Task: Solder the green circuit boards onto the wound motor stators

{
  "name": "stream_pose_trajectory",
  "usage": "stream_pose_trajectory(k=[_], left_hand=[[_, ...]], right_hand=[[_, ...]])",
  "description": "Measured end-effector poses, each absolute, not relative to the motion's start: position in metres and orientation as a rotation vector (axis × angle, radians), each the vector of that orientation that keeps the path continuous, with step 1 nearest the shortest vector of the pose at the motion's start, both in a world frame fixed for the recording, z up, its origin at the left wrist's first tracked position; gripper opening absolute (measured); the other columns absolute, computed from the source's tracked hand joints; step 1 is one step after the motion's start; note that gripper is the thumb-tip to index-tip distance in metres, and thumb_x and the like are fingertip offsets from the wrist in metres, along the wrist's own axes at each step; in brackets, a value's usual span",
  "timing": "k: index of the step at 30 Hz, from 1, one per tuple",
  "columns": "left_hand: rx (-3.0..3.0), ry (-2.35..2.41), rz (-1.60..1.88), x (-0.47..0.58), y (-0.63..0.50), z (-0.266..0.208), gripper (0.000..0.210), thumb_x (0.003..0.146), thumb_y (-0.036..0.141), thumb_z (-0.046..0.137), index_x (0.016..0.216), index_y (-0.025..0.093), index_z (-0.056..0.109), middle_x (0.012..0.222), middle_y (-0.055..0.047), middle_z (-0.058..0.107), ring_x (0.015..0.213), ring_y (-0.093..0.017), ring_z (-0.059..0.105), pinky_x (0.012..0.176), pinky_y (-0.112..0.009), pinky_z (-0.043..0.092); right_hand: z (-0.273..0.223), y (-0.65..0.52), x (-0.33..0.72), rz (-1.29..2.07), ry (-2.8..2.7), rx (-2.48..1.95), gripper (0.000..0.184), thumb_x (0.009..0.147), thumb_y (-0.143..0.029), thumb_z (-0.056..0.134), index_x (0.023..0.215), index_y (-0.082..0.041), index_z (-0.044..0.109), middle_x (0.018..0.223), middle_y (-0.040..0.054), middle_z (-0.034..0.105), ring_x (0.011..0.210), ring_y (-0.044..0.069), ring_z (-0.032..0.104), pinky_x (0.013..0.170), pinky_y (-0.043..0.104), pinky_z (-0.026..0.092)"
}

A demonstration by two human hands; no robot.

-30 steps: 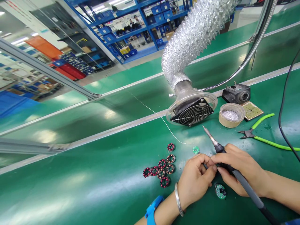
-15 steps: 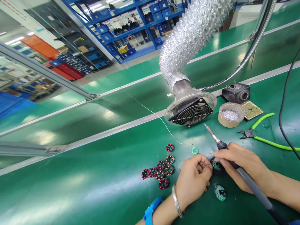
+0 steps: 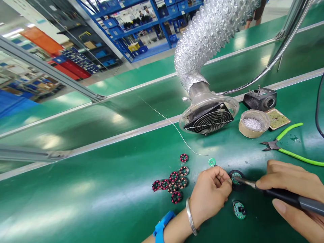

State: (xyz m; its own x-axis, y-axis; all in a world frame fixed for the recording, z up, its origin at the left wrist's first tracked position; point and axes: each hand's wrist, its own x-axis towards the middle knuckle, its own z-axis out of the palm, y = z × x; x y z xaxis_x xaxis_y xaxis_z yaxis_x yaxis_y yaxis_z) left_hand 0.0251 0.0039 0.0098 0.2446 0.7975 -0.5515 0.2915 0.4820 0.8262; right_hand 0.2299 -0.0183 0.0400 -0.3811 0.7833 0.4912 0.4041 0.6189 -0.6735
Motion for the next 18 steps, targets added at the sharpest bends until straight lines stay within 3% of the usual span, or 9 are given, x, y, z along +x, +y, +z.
stream_pose_trajectory(k=[18], left_hand=[[1.104, 1.320, 0.463, 0.0252, 0.0036, 0.0090, 0.009, 0.076, 0.016, 0.055, 0.067, 0.017, 0.052, 0.048, 0.007, 0.047, 0.037, -0.006, 0.045, 0.032, -0.013, 0.033]], right_hand=[[0.0379, -0.0174, 0.2269, 0.733, -1.974, -0.894, 0.026, 0.079, -0.008, 0.046, 0.097, -0.020, 0.059, 0.064, 0.0019, 0.053, 0.053, 0.017, 0.053, 0.046, 0.033, 0.039]])
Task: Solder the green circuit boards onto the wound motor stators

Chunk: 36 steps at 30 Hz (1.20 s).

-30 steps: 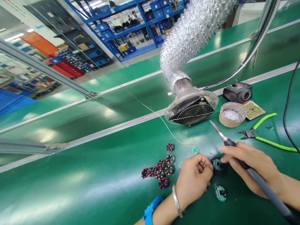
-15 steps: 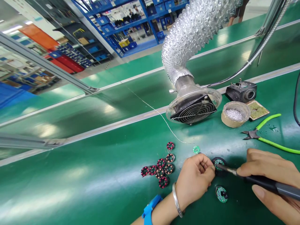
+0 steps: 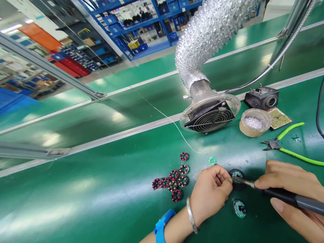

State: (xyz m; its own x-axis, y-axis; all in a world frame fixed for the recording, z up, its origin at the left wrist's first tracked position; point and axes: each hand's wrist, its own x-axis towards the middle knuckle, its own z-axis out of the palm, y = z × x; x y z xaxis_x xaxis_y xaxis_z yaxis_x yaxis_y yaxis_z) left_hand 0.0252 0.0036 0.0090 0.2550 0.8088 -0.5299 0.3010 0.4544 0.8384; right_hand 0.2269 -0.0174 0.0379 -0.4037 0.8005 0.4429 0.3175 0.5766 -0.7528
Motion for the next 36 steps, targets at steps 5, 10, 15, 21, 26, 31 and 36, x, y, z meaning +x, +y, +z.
stream_pose_trajectory(k=[5, 10, 15, 21, 26, 31, 36], left_hand=[[1.106, 1.321, 0.473, 0.025, 0.003, 0.009, 0.009, 0.075, 0.015, 0.055, 0.067, 0.017, 0.052, 0.049, 0.007, 0.047, 0.037, -0.006, 0.045, 0.032, -0.013, 0.033], [1.117, 1.324, 0.477, 0.024, 0.002, 0.008, 0.008, 0.075, 0.016, 0.055, 0.068, 0.017, 0.052, 0.049, 0.007, 0.048, 0.038, -0.006, 0.046, 0.032, -0.013, 0.033], [1.118, 1.318, 0.473, 0.024, 0.003, 0.007, 0.008, 0.075, 0.017, 0.055, 0.068, 0.017, 0.052, 0.049, 0.007, 0.048, 0.037, -0.006, 0.046, 0.032, -0.013, 0.034], [1.098, 1.323, 0.476, 0.025, 0.003, 0.008, 0.008, 0.074, 0.015, 0.055, 0.067, 0.017, 0.052, 0.048, 0.007, 0.048, 0.038, -0.006, 0.047, 0.032, -0.012, 0.034], [1.096, 1.319, 0.488, 0.024, 0.004, 0.007, 0.008, 0.073, 0.015, 0.056, 0.066, 0.017, 0.052, 0.047, 0.008, 0.047, 0.037, -0.006, 0.046, 0.031, -0.012, 0.035], [1.067, 1.317, 0.481, 0.025, 0.004, 0.008, 0.008, 0.073, 0.015, 0.056, 0.066, 0.017, 0.052, 0.047, 0.008, 0.048, 0.037, -0.006, 0.046, 0.030, -0.012, 0.035], [1.054, 1.319, 0.488, 0.025, 0.002, 0.008, 0.008, 0.074, 0.018, 0.057, 0.067, 0.017, 0.052, 0.046, 0.008, 0.047, 0.037, -0.006, 0.045, 0.031, -0.012, 0.037]], right_hand=[[0.037, -0.018, 0.228, 0.772, -1.959, -0.928, 0.023, 0.079, -0.013, 0.046, 0.096, -0.021, 0.059, 0.064, 0.0004, 0.052, 0.052, 0.017, 0.052, 0.047, 0.033, 0.038], [0.035, -0.017, 0.226, 0.763, -1.946, -0.897, 0.023, 0.079, -0.010, 0.045, 0.095, -0.020, 0.059, 0.063, 0.0002, 0.051, 0.054, 0.017, 0.053, 0.048, 0.033, 0.038], [0.035, -0.017, 0.225, 0.731, -1.947, -0.909, 0.027, 0.078, -0.010, 0.046, 0.099, -0.022, 0.059, 0.064, 0.0007, 0.054, 0.054, 0.019, 0.055, 0.047, 0.034, 0.038], [0.031, -0.022, 0.232, 0.718, -1.906, -0.920, 0.030, 0.077, -0.012, 0.048, 0.103, -0.019, 0.061, 0.066, 0.0032, 0.056, 0.054, 0.021, 0.056, 0.048, 0.035, 0.040], [0.031, -0.021, 0.236, 0.689, -1.906, -0.924, 0.031, 0.080, -0.011, 0.048, 0.107, -0.018, 0.061, 0.068, 0.0041, 0.057, 0.057, 0.019, 0.056, 0.048, 0.034, 0.041], [0.025, -0.012, 0.230, 0.522, -1.938, -0.927, 0.040, 0.085, -0.008, 0.048, 0.122, -0.020, 0.056, 0.072, 0.0025, 0.062, 0.061, 0.017, 0.059, 0.051, 0.030, 0.045], [0.010, -0.006, 0.215, 0.478, -2.060, -0.951, 0.032, 0.088, -0.008, 0.055, 0.117, -0.020, 0.055, 0.083, 0.0021, 0.064, 0.065, 0.014, 0.054, 0.060, 0.027, 0.047]])
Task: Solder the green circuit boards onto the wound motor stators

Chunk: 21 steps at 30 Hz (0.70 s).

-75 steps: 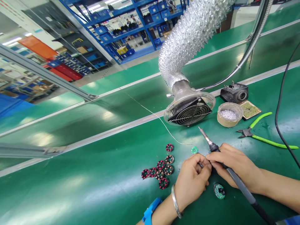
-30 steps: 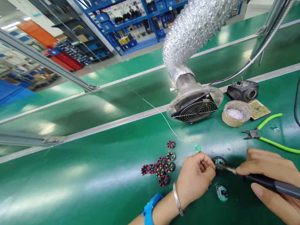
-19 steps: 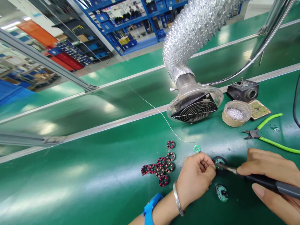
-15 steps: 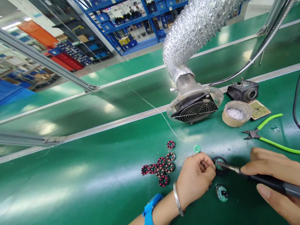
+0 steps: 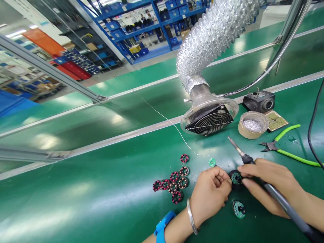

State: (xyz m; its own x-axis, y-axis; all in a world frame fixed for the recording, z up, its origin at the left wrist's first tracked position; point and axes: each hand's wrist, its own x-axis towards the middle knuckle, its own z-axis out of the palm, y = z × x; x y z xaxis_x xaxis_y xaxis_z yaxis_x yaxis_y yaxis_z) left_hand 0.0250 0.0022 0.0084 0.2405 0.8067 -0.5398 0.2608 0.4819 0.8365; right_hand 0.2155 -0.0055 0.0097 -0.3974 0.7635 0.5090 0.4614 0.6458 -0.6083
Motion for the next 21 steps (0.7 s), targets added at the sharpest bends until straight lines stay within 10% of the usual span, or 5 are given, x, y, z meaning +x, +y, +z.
stream_pose_trajectory(k=[21], left_hand=[[1.804, 1.188, 0.830, 0.021, -0.004, 0.005, 0.015, 0.079, 0.016, 0.060, 0.083, 0.015, 0.074, 0.077, -0.007, 0.066, 0.056, -0.011, 0.056, 0.054, -0.021, 0.047]], right_hand=[[-0.004, -0.009, 0.215, 0.614, -2.041, -0.953, 0.036, 0.085, -0.009, 0.054, 0.119, -0.021, 0.051, 0.096, 0.0044, 0.065, 0.076, 0.017, 0.059, 0.069, 0.030, 0.050]])
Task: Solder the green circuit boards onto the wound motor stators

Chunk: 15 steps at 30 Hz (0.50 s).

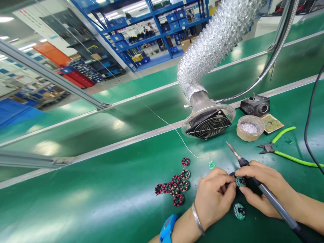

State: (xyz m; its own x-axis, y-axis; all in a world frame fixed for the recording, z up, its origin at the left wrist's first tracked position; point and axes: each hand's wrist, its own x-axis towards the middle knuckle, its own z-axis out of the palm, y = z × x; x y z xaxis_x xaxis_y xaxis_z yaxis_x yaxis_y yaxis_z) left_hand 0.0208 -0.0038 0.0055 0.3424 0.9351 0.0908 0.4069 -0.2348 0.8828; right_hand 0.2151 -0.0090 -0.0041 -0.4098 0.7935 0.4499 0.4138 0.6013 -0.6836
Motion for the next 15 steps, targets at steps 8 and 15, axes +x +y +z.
stream_pose_trajectory(k=[8, 15], left_hand=[[1.460, 1.313, 0.703, 0.025, 0.000, 0.004, 0.003, 0.071, 0.013, 0.065, 0.072, 0.014, 0.067, 0.063, 0.002, 0.056, 0.046, -0.006, 0.044, 0.044, -0.017, 0.035], [1.468, 1.268, 0.711, 0.013, -0.002, -0.001, 0.010, 0.074, 0.012, 0.065, 0.083, 0.015, 0.066, 0.057, 0.004, 0.057, 0.048, -0.008, 0.049, 0.047, -0.017, 0.041]], right_hand=[[-0.007, -0.010, 0.213, 0.594, -2.059, -0.982, 0.036, 0.086, -0.010, 0.055, 0.120, -0.022, 0.051, 0.098, 0.0061, 0.065, 0.081, 0.019, 0.062, 0.072, 0.032, 0.052], [-0.007, -0.008, 0.209, 0.602, -2.109, -0.969, 0.039, 0.086, -0.007, 0.053, 0.122, -0.022, 0.051, 0.096, 0.0053, 0.067, 0.076, 0.017, 0.060, 0.069, 0.030, 0.052]])
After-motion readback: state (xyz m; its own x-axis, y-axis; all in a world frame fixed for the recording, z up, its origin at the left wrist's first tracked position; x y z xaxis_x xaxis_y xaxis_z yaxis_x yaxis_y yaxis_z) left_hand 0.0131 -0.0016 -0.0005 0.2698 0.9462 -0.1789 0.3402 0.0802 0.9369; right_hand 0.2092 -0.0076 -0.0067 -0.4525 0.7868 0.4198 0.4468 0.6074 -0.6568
